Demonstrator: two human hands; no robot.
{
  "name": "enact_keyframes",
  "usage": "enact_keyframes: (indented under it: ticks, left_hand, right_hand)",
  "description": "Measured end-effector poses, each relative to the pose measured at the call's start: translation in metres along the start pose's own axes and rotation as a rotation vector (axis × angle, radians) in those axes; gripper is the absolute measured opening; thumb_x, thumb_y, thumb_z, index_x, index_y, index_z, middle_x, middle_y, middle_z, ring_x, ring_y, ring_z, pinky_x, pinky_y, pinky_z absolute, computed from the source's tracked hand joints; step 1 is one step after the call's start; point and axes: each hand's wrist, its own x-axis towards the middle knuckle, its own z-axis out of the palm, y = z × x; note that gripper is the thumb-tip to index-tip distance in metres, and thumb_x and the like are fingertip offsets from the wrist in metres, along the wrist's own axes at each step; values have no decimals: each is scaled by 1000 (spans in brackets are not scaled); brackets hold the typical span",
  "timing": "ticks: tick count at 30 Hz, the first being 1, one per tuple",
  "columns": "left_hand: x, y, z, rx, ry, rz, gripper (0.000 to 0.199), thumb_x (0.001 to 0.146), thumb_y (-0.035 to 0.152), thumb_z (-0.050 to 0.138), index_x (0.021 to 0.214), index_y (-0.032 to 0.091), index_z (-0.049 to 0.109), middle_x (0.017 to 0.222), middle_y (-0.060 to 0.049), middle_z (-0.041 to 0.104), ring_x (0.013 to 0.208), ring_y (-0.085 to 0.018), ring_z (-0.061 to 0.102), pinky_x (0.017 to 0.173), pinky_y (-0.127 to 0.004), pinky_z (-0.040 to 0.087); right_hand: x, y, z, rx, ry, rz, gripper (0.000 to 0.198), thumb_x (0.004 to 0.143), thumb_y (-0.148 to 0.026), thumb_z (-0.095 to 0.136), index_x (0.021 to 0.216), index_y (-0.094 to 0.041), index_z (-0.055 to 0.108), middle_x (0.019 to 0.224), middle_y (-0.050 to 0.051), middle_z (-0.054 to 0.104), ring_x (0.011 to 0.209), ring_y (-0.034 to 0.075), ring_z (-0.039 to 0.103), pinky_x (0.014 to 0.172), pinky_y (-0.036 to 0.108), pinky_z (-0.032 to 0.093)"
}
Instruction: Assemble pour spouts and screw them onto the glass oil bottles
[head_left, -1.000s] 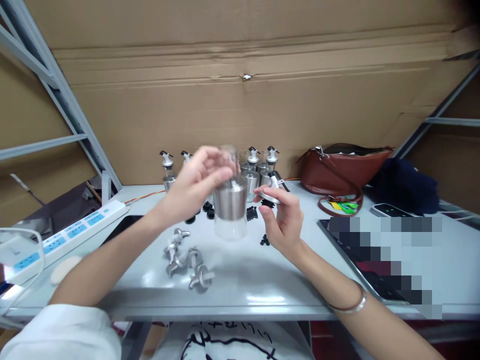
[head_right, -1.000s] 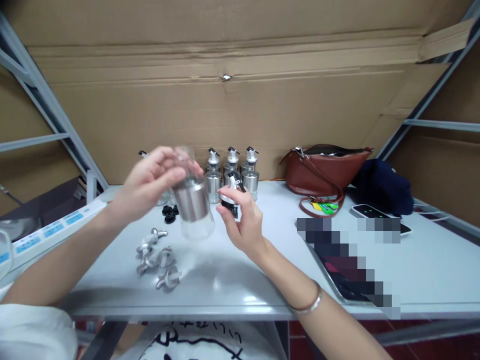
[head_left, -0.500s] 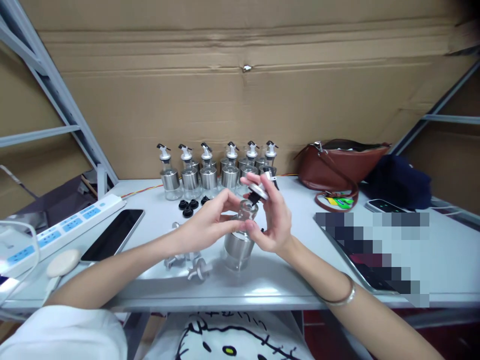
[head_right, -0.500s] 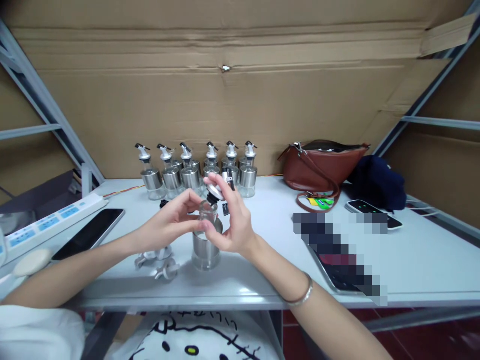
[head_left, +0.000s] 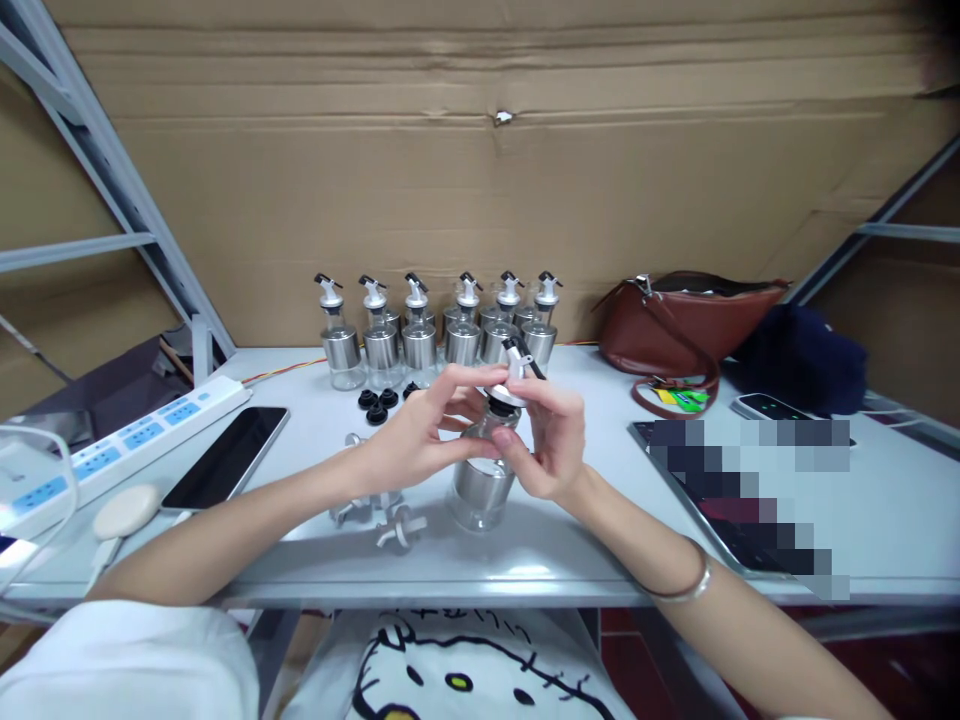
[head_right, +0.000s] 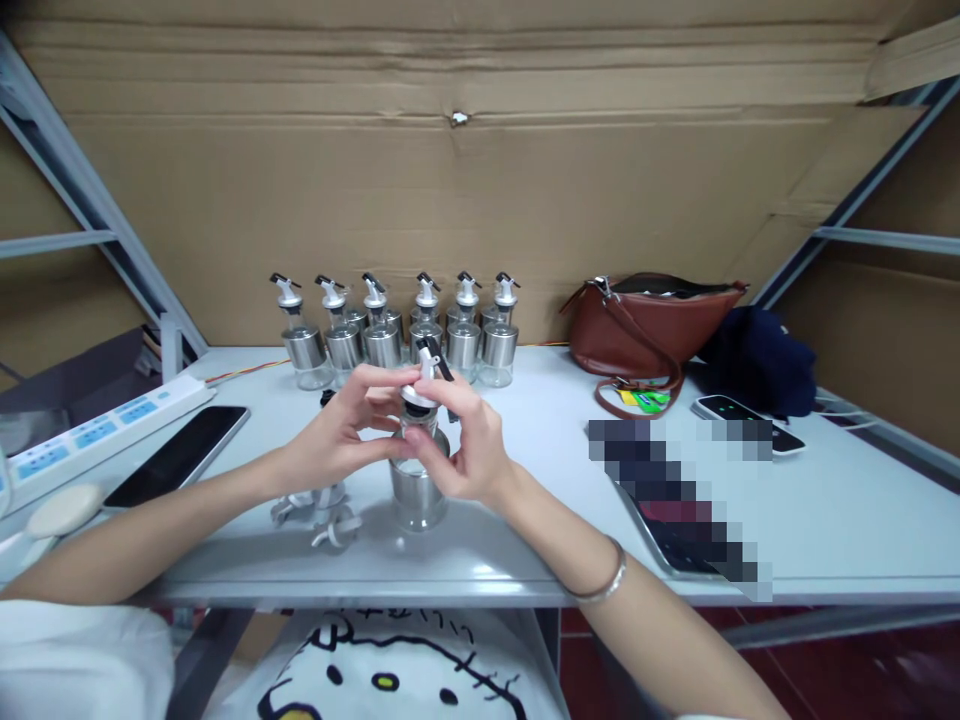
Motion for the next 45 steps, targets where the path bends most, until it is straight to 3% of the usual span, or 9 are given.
enact_keyframes:
  ticks: [6, 10, 18, 22, 30, 38, 42, 45]
  left_hand:
    - [-3, -9, -1, -50, 17, 22, 40, 84, 22, 67, 118, 33, 48, 122, -1, 55, 91, -11, 63, 79, -27, 57]
    - [-2, -10, 1, -78, 48, 40, 38, 83, 22, 68, 116, 32, 50, 114, 0, 58, 84, -9, 62, 74, -23, 58]
    - [-3, -15, 8, -129, 103, 131, 30, 83, 21, 68, 110, 27, 55, 109, 0, 62, 76, -6, 64, 71, -19, 58]
    - [-5, -14, 11, -131, 163, 116, 24, 82, 22, 69, 104, 25, 58, 97, 2, 65, 79, -9, 68, 72, -21, 60]
    - [-6, -16, 12, -87, 189, 28, 24, 82, 38, 68, 93, 20, 58, 93, -1, 68, 86, -16, 71, 76, -29, 62]
    - [-3, -11, 10, -93, 142, -22, 31, 79, 33, 72, 99, 22, 51, 105, -4, 65, 85, -14, 68, 73, -27, 59]
    - [-2, -7, 8, -80, 91, -60, 40, 80, 27, 70, 113, 23, 49, 99, -3, 69, 87, -15, 68, 77, -28, 58]
    - [-1, -6, 8, -63, 94, -43, 41, 81, 27, 69, 116, 23, 49, 103, -5, 70, 90, -17, 69, 83, -32, 57]
  right_hand:
    - [5, -3, 0, 50, -33, -24, 41, 87, -18, 52, 127, -24, 47, 109, 9, 63, 99, 23, 64, 77, 39, 56]
    - [5, -4, 1, 26, -13, -16, 39, 88, -19, 52, 126, -25, 48, 106, 8, 65, 94, 23, 64, 75, 39, 56]
    - [0, -7, 3, 51, 10, 13, 36, 87, -15, 55, 121, -26, 50, 111, 8, 66, 104, 22, 65, 83, 39, 56]
    - [0, -7, 5, 97, 36, 16, 30, 87, -14, 54, 114, -27, 50, 114, 9, 67, 104, 24, 67, 80, 43, 57]
    - [1, -7, 8, 22, 108, -22, 21, 84, -13, 56, 101, -24, 53, 103, 10, 70, 94, 25, 70, 69, 41, 59]
    - [-1, -6, 7, -33, 167, -13, 17, 80, -15, 50, 95, -22, 55, 91, 9, 70, 81, 26, 71, 62, 41, 57]
    - [-1, 2, 4, -95, 189, -94, 27, 79, -17, 51, 105, -22, 55, 88, 8, 69, 79, 24, 70, 63, 38, 58]
    - [2, 7, 1, -53, 109, -119, 34, 82, -22, 52, 116, -23, 48, 97, 9, 68, 90, 26, 70, 71, 41, 59]
